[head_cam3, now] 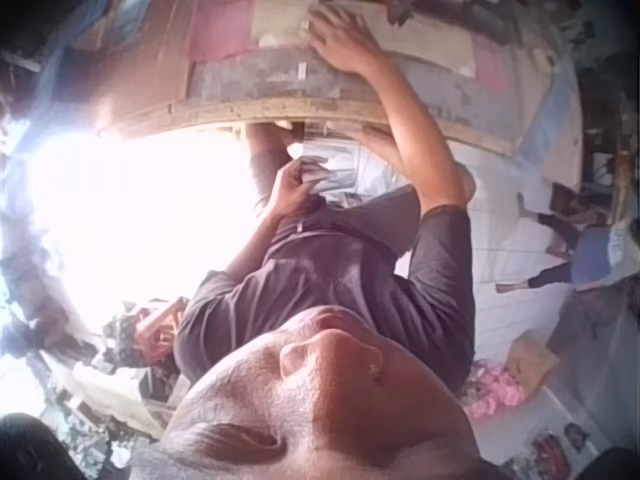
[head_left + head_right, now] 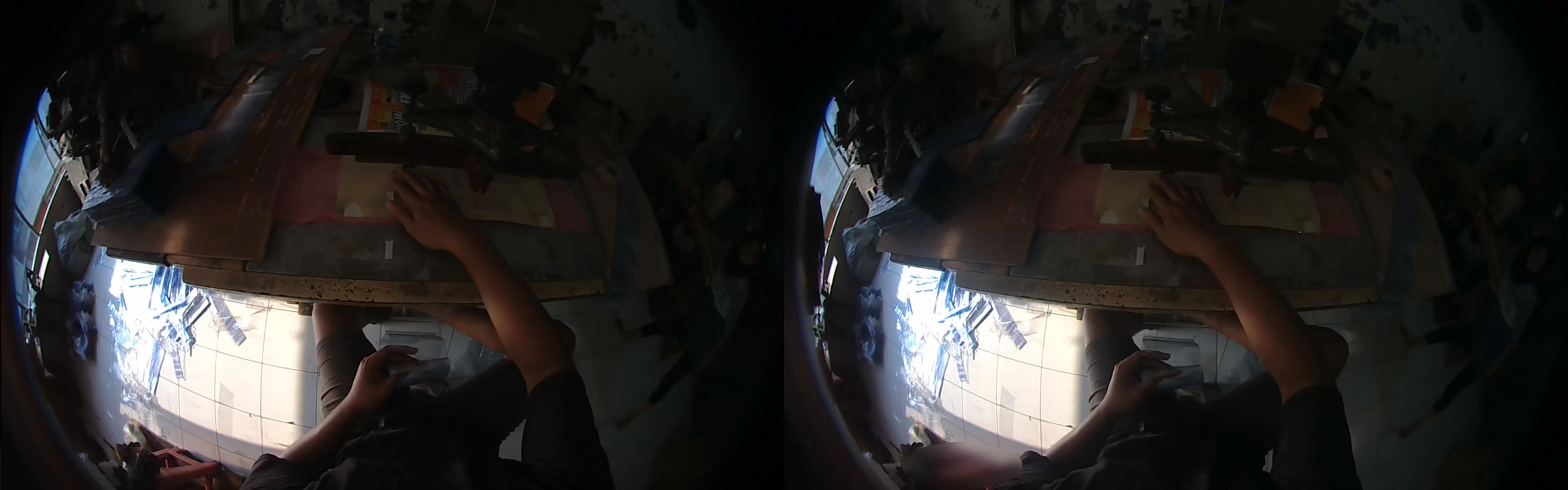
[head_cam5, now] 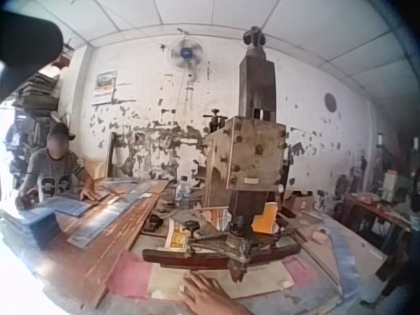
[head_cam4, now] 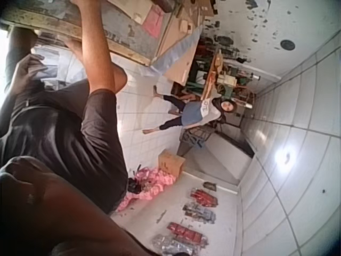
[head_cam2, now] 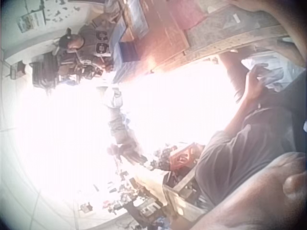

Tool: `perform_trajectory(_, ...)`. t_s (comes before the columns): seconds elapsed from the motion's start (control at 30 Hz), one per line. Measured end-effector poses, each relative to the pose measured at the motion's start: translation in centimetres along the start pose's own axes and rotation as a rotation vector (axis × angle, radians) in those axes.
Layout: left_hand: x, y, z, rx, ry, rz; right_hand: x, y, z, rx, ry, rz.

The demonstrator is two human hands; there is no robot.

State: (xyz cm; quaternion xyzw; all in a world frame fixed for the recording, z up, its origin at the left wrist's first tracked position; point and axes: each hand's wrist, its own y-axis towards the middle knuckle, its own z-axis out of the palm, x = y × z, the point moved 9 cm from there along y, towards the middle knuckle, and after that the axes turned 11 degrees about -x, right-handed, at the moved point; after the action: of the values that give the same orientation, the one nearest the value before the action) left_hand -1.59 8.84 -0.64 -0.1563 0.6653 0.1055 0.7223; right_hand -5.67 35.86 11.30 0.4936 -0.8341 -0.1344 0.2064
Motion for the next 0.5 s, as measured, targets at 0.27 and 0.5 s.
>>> perform_trajectory(0.27,-0.5,0.7,-0.1,-0.014,0.008,0.01,-0.1,0.4,-0.2,-0.076,0.006,-0.035)
perform_trajectory(0.5,-0.3,0.9,-0.6,-0.013,-0.016,0.008,0.6,-0.5,-2.6,-0.098,0.089,-0.086)
